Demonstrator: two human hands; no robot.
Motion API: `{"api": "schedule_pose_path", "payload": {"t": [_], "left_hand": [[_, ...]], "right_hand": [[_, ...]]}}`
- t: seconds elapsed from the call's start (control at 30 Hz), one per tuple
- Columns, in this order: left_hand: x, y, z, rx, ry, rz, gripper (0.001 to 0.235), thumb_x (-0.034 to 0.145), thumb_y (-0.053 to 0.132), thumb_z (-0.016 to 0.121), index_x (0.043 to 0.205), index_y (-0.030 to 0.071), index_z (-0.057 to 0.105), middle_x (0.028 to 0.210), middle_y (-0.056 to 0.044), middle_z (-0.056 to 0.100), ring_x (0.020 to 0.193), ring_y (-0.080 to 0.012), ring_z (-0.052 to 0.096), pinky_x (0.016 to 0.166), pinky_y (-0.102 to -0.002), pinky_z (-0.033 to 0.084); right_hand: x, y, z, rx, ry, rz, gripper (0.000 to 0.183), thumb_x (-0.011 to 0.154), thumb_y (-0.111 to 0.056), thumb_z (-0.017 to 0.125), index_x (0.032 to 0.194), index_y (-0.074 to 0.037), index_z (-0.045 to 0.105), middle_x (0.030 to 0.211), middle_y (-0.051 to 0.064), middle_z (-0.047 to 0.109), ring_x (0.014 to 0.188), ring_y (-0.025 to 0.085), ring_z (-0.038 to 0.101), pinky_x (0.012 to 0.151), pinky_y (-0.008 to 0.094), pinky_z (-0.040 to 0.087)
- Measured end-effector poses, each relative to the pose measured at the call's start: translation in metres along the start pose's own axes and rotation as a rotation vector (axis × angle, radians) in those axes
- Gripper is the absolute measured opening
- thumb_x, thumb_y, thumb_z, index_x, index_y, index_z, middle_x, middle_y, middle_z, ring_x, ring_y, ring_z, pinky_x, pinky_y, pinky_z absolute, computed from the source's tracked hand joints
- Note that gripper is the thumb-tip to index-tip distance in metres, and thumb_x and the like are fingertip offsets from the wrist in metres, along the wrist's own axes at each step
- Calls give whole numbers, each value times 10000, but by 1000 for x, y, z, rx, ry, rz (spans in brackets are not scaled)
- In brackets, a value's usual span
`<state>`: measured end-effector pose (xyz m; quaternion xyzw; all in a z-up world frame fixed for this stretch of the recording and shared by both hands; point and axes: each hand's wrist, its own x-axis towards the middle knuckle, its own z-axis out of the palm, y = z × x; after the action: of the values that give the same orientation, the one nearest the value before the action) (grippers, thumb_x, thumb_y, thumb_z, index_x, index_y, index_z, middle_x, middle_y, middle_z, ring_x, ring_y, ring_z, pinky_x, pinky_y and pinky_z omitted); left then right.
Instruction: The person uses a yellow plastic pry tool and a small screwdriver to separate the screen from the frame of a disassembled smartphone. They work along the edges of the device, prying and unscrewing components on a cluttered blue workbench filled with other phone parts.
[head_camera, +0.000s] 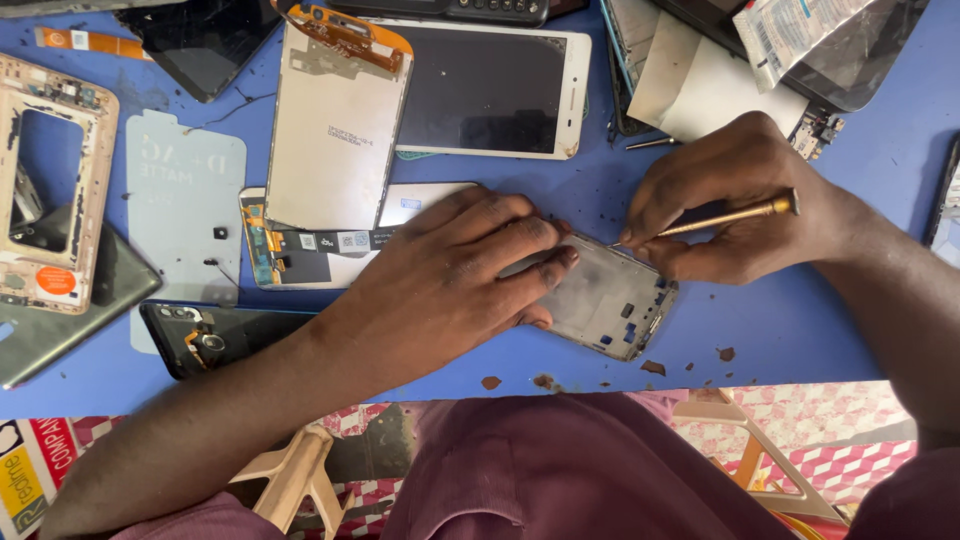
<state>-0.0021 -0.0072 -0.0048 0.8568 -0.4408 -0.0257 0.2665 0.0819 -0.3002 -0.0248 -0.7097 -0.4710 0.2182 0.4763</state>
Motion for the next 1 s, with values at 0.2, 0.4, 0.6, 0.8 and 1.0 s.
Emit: {"api": "schedule_pose_path", "payload": {"t": [0.2,0.4,0.6,0.8,1.0], "left_hand": [[0,-1,1,11,16,3,484,824,345,776,1214,62,737,1235,-40,609,1198,-220,553,1048,-407,476],[0,-1,1,-13,19,-2,482,839,364,776,1208,57,736,1237,-48,603,1194,-228,548,1042,-413,474],[0,0,2,-58,-1,-30,485,842,367,778,1204,47,733,1230,-60,595,1195,-232,539,1041,-414,472],[0,0,1,-59,17,-23,473,833,349,781,1200,54,732,1239,-64,583,1208,-243,535,1051,-423,467],[0,-1,0,-68,6,-23,488,833,353,785,1211,50,725,1236,-66,582,1199,-243,534,1044,-422,471]], "right_hand": [[-1,0,0,-36,2,2,195,701,-55,834,796,-27,667,848,93,760,772,187,794,653,286,643],[-1,0,1,-18,-2,0,198,702,-48,833,800,-25,662,843,95,754,787,195,791,666,294,638],[-5,2,3,-51,-64,94,152,698,-38,830,775,-58,700,795,65,755,726,168,775,616,292,596],[-3,1,1,-2,4,32,164,679,-28,811,770,-28,675,822,101,756,723,181,782,610,279,622],[1,0,1,-29,7,-11,179,713,-41,823,794,-23,664,835,98,758,760,190,790,638,283,639]]}}
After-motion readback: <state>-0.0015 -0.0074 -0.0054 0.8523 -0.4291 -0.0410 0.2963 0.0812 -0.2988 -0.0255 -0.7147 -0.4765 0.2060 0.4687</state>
